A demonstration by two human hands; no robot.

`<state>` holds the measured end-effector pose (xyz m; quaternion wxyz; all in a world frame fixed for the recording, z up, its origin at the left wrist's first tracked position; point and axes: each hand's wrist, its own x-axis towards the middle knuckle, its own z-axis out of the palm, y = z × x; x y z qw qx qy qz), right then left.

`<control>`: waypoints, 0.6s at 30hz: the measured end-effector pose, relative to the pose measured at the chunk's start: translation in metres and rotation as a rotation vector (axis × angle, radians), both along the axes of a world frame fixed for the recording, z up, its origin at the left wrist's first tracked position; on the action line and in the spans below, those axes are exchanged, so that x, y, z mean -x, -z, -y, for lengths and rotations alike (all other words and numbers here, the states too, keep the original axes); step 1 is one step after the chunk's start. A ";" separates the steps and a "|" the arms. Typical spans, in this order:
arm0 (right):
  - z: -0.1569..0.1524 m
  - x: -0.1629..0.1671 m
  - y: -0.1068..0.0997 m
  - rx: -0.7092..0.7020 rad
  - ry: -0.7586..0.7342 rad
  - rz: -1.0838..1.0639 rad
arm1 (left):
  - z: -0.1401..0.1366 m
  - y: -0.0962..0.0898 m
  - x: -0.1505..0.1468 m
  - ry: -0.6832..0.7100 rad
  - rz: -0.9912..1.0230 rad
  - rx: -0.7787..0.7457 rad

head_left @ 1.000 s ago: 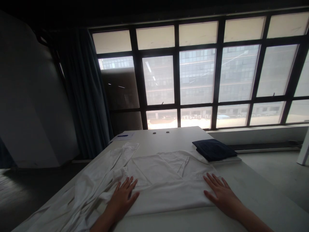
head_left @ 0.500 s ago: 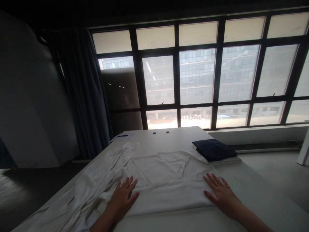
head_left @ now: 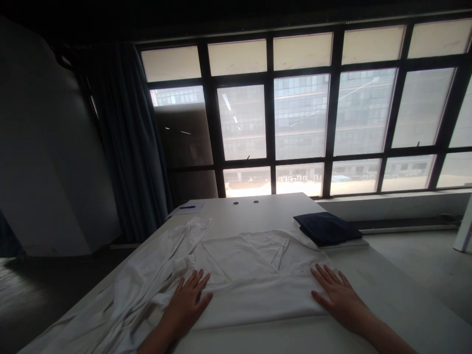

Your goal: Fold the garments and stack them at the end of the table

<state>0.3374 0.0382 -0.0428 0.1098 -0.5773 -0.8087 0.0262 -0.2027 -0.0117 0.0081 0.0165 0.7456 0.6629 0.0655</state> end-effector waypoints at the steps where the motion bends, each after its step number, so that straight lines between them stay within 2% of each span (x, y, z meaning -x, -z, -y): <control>1: 0.000 0.000 -0.001 0.002 0.001 0.002 | 0.000 0.001 0.001 0.001 0.000 -0.005; 8: 0.003 0.003 -0.007 0.035 0.009 0.021 | -0.002 0.005 0.004 0.012 -0.003 -0.022; 18: 0.002 0.003 -0.006 0.038 0.012 0.024 | -0.001 0.003 0.002 0.008 0.009 -0.006</control>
